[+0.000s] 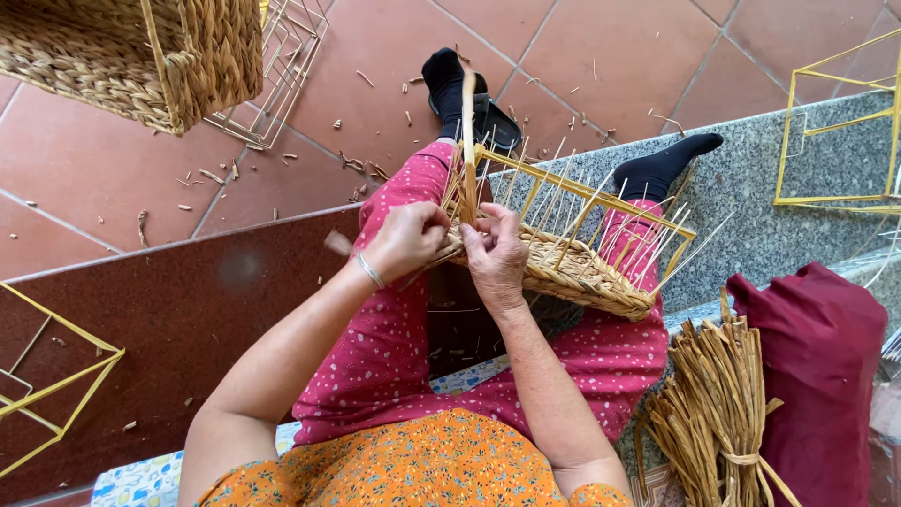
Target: The person weaves a basket by hand, interlacing dried plant fibers through a yellow metal frame. They repeatedly pull and tighten the fibers to build up the basket's sides.
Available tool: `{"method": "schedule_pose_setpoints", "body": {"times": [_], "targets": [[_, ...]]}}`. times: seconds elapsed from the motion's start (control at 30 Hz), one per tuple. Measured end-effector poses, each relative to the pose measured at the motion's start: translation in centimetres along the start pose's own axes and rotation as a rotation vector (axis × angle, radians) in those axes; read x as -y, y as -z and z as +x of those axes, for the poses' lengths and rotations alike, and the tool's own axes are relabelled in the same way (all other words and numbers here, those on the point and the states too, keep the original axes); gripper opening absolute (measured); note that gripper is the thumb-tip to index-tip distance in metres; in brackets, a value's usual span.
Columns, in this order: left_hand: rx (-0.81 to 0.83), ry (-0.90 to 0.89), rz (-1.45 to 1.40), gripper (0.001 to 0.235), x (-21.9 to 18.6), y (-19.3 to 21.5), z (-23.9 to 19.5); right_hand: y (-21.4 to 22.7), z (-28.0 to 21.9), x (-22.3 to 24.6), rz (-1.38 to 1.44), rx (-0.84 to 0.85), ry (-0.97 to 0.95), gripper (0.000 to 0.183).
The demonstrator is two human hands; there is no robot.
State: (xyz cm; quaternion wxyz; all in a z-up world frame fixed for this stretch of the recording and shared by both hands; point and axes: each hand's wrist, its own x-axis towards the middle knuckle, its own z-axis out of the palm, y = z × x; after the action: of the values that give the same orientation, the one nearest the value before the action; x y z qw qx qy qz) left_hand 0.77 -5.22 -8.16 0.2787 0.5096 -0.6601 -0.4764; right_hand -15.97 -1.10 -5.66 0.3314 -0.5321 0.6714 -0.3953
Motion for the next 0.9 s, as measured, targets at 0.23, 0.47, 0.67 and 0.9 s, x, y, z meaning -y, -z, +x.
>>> {"method": "schedule_pose_setpoints", "body": {"times": [0.23, 0.47, 0.67, 0.9], "targets": [[0.185, 0.366, -0.59, 0.032, 2.4, -0.4, 2.7, -1.3, 0.2, -0.5, -0.101, -0.064, 0.049, 0.012], [0.33, 0.323, -0.874, 0.041, 4.1, -0.9, 2.5, -1.4, 0.9, -1.0, -0.306, 0.096, 0.233, 0.007], [0.12, 0.395, -0.744, 0.036, 3.6, -2.2, 1.9, -0.3, 1.4, 0.0, -0.372, 0.279, 0.199, 0.01], [-0.319, 0.414, -1.146, 0.033, 2.5, -2.9, -2.3, 1.0, 0.5, 0.7, -0.209, 0.267, -0.035, 0.016]]}}
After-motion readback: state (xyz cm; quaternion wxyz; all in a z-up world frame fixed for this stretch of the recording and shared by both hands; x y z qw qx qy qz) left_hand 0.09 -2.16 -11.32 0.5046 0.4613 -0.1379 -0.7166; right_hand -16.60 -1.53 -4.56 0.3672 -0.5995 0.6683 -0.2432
